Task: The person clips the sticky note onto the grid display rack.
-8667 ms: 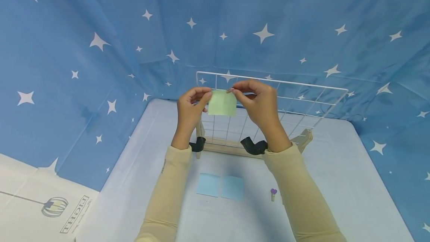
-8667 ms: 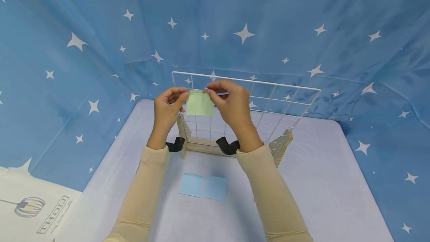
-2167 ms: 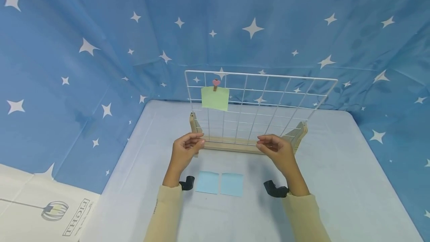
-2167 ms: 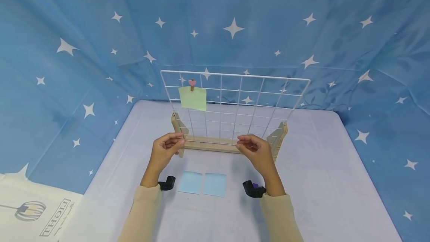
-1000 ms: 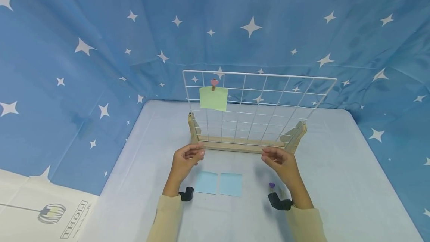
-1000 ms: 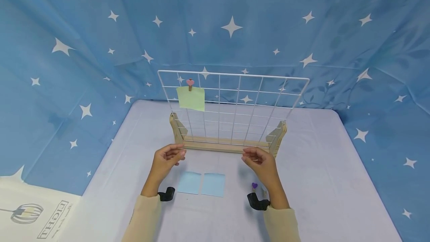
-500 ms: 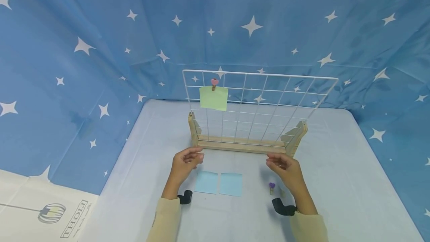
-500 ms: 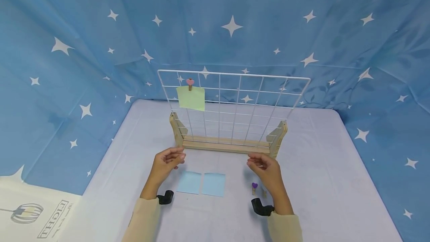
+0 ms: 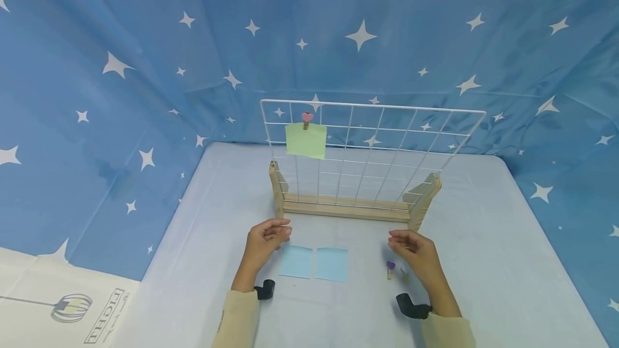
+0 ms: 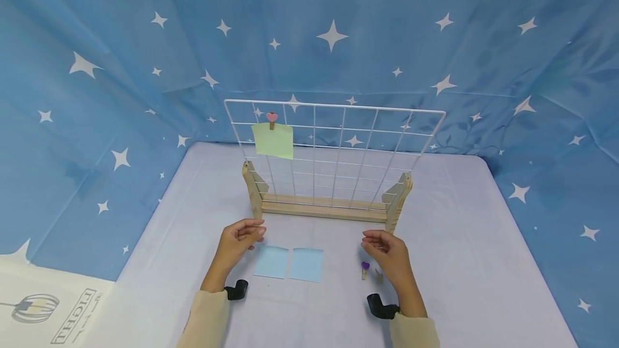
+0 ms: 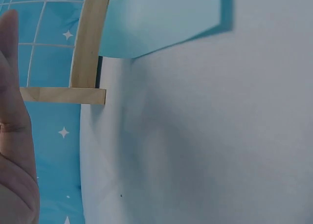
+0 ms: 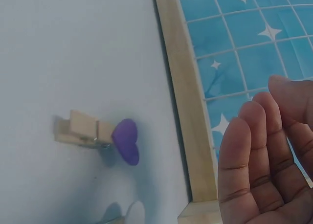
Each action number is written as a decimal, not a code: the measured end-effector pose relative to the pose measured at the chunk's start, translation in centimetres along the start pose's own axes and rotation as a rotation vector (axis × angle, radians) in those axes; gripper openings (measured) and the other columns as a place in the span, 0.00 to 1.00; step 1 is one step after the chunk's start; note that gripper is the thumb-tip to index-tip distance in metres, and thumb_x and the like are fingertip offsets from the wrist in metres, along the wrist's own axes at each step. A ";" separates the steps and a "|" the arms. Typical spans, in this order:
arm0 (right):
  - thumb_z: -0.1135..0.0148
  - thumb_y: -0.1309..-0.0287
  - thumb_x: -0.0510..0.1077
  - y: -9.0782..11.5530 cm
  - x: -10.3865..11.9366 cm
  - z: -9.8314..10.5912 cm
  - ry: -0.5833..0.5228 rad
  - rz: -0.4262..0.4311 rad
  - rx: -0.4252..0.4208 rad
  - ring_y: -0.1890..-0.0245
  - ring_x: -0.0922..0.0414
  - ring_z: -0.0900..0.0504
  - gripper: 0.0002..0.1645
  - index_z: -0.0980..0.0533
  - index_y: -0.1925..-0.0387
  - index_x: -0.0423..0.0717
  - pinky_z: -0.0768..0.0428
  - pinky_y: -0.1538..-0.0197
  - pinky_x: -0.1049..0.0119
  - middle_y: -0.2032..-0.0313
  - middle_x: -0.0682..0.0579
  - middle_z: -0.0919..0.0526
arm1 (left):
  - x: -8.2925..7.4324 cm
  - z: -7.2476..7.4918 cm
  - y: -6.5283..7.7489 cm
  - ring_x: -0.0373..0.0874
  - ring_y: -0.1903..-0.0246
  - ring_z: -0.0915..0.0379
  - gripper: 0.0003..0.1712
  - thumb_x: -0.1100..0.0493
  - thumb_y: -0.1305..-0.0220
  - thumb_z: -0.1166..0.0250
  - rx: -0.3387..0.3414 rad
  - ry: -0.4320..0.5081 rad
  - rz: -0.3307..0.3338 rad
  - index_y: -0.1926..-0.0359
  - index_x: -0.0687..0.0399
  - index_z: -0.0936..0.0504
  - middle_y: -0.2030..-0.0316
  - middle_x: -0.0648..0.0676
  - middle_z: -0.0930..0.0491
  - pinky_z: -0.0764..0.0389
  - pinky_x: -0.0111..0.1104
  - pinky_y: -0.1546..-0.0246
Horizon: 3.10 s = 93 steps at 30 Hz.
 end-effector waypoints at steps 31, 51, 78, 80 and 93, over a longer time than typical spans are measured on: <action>0.28 0.38 0.25 1.1 -2.7 1.1 0.195 0.043 0.059 0.63 0.70 0.17 0.10 0.13 0.56 0.33 0.17 0.56 0.77 0.62 0.42 0.09 | 2.6 0.8 0.4 0.41 0.60 0.15 0.12 0.62 0.26 0.29 -0.024 -0.141 0.095 0.46 0.61 0.10 0.56 0.56 0.09 0.16 0.26 0.63; 0.20 0.40 0.36 1.5 -3.1 0.7 0.370 -0.068 0.163 0.56 0.55 0.18 0.07 0.11 0.60 0.41 0.16 0.51 0.67 0.56 0.49 0.13 | 3.4 0.7 0.7 0.49 0.55 0.12 0.12 0.65 0.31 0.27 0.050 -0.284 0.160 0.49 0.64 0.10 0.58 0.55 0.09 0.12 0.42 0.48; 0.23 0.39 0.33 1.4 -2.8 0.7 0.284 -0.050 0.241 0.49 0.48 0.12 0.07 0.15 0.64 0.42 0.12 0.43 0.57 0.54 0.47 0.09 | 3.3 1.1 0.8 0.42 0.62 0.18 0.07 0.70 0.27 0.33 0.034 -0.227 0.145 0.51 0.65 0.13 0.60 0.54 0.14 0.13 0.28 0.64; 0.23 0.39 0.33 1.4 -2.8 0.8 0.272 -0.033 0.229 0.53 0.54 0.12 0.06 0.15 0.65 0.42 0.12 0.46 0.62 0.56 0.48 0.09 | 3.2 1.2 0.8 0.41 0.62 0.19 0.07 0.71 0.27 0.33 0.029 -0.200 0.146 0.52 0.66 0.13 0.60 0.54 0.14 0.13 0.28 0.64; 0.26 0.41 0.24 1.0 -1.9 1.5 0.100 0.141 -0.033 0.62 0.71 0.16 0.13 0.18 0.54 0.29 0.20 0.55 0.83 0.62 0.41 0.10 | 2.1 1.5 0.9 0.42 0.64 0.15 0.10 0.68 0.25 0.33 -0.001 -0.224 0.105 0.47 0.66 0.12 0.56 0.58 0.10 0.15 0.27 0.62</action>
Point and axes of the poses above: each hand's wrist, its own y-axis away from the middle knuckle, its own z-axis out of the back of the hand, x = y × z, the point moved 4 cm from there along -y, towards the middle knuckle
